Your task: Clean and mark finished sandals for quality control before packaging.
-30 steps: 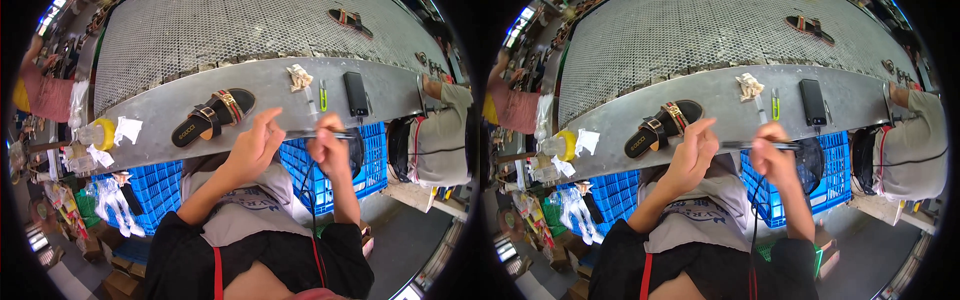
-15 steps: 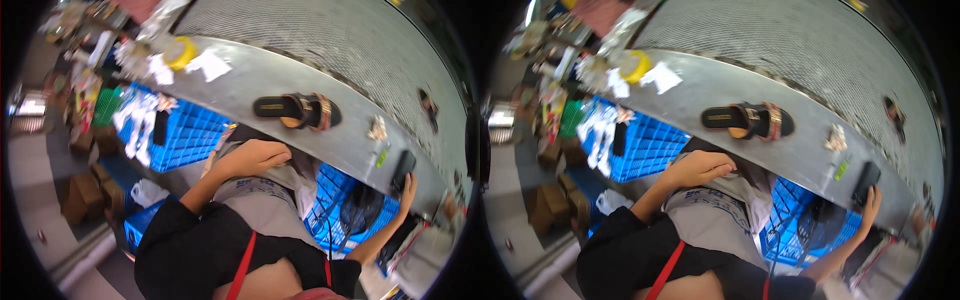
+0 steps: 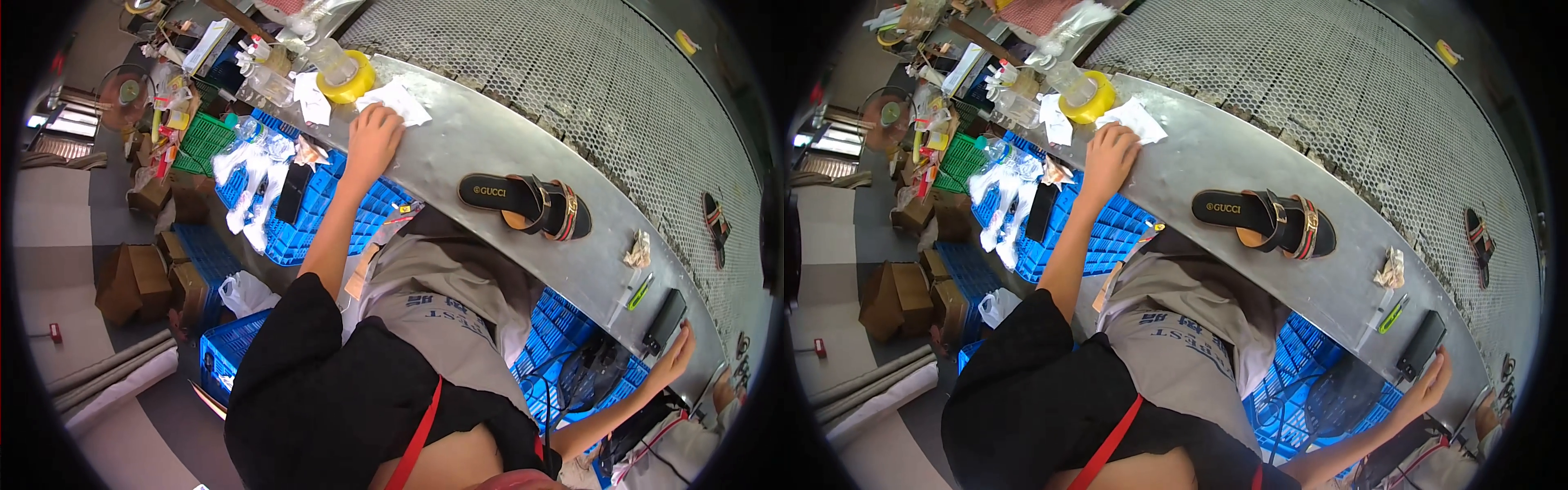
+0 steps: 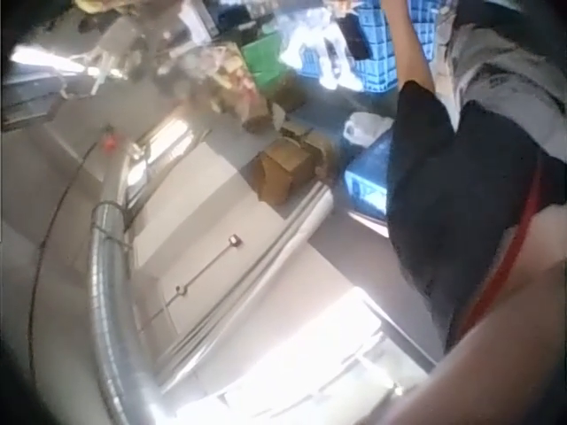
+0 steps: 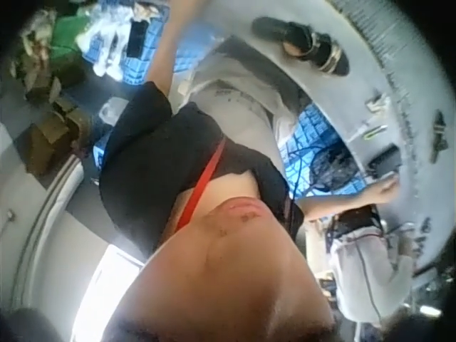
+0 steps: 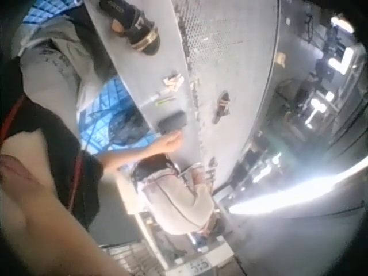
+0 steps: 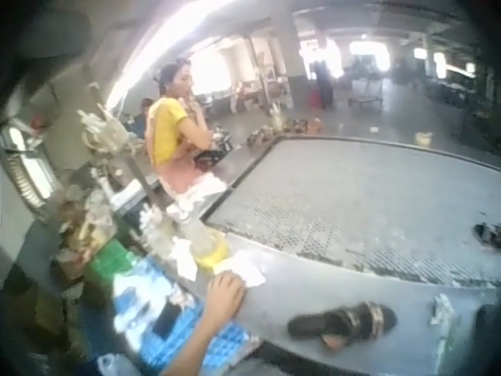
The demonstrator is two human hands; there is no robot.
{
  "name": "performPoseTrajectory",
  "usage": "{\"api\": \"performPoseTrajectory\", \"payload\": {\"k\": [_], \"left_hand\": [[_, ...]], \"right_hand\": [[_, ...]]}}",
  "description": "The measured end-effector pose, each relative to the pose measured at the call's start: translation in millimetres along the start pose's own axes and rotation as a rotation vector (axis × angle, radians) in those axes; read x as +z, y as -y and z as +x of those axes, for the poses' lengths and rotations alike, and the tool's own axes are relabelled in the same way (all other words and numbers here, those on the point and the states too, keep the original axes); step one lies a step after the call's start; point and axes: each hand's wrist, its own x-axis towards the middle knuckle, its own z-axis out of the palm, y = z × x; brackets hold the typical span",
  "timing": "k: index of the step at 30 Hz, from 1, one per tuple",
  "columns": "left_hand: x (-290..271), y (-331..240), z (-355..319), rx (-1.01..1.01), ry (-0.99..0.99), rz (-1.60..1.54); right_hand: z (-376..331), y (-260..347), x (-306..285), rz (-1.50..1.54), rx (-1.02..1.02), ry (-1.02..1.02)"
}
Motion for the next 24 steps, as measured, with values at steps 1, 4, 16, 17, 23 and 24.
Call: {"api": "performPoseTrajectory", "payload": {"k": [1,4,16,17,23,24], "left_hand": [[-1,-4,0,0.010,0.008,-0.015],[-28,-24,2,0.024,-0.012,-0.057],[-146,-147,5,-0.193,-0.046,-0.968],[-153,-157,7,-0.254,0.071,-1.010],[-140,-149,-14,-0.213,0.217,-1.071],[-138,-144,-17,-0.180,0.243,-1.056]], "right_hand": [[-2,27,3,0.024,-0.033,0.022],[-13,98,24,0.167,-0.052,0.117],[-49,318,118,0.735,-0.491,0.918],[-52,328,128,0.722,-0.473,0.908],[-66,335,167,0.757,-0.369,0.965],[-66,335,169,0.742,-0.354,0.955]]}}
